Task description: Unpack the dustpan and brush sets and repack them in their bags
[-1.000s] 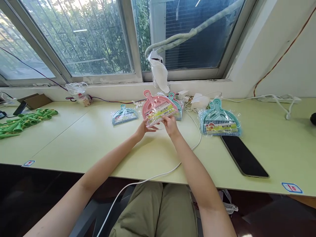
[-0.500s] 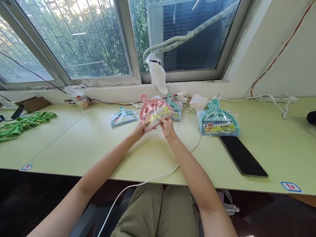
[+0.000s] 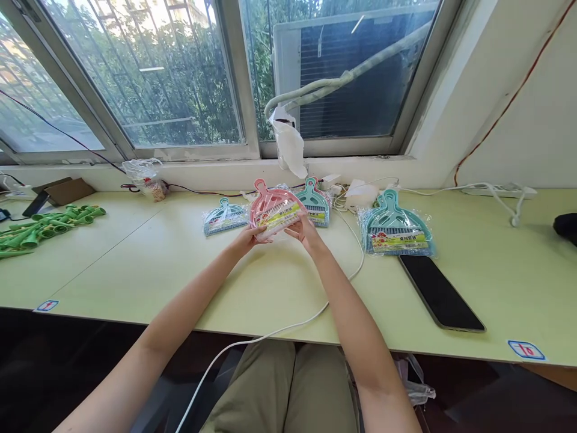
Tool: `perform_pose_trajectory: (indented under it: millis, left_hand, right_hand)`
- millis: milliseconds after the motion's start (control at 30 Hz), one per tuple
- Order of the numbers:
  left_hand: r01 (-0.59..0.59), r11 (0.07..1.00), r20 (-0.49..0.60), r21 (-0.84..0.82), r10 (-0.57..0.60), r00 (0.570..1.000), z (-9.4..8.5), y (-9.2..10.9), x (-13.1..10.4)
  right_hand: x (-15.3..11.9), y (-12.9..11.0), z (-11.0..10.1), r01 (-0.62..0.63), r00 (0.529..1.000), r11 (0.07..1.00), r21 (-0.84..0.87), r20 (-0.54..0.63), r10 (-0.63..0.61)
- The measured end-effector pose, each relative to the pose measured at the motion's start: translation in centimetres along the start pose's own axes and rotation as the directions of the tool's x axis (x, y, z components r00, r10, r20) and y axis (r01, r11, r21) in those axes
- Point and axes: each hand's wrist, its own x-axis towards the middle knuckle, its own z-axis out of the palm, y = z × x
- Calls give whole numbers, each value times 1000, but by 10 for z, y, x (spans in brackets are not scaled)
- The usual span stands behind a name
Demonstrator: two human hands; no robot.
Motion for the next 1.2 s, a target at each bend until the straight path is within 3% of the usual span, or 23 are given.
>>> perform_pose_trajectory:
  millis: [67,133,167,233,300,367,500,700,900,1100,1200]
  left_hand:
    - [-4,1000,-62,-10,4,998,-11,4,3]
    - [-15,999,-143,-34,10,990,-20,9,5]
    - [-24,999,-182,-48,15,983,-24,12,5]
    - [-33,997,-235,-75,14,972,-29,16,5]
    - [-22,995,-232,-100,-2,973,-32,19,5]
    - [-8,993,-185,-119,-14,983,-34,19,4]
    - [39,991,-91,-127,-51,995,-35,14,5]
    - [188,980,-45,-71,-191,980,-36,12,4]
    - [236,969,14,79,-238,971,-29,18,-4]
    - [261,956,34,133,-267,963,-22,16,-7]
    - [251,946,90,207,-273,958,-22,14,-8]
  right_hand:
    - [3,-3,-7,47,995,988,-149,-79,-59]
    - [4,-4,-15,213,950,895,-391,-133,-284]
    - [4,-5,-19,315,898,783,-536,-99,-429]
    - [3,-5,-25,445,780,466,-765,75,-621]
    - [0,-6,-27,472,712,203,-858,235,-662]
    - [-2,-8,-26,465,674,88,-881,287,-681]
    - [-5,-14,-20,495,622,93,-864,278,-732]
    - [0,-17,-25,526,670,249,-813,216,-710]
    - [5,-13,-32,528,685,363,-768,134,-716]
    - [3,-6,-27,449,699,352,-821,78,-711]
    - [1,-5,-28,426,674,254,-868,118,-730]
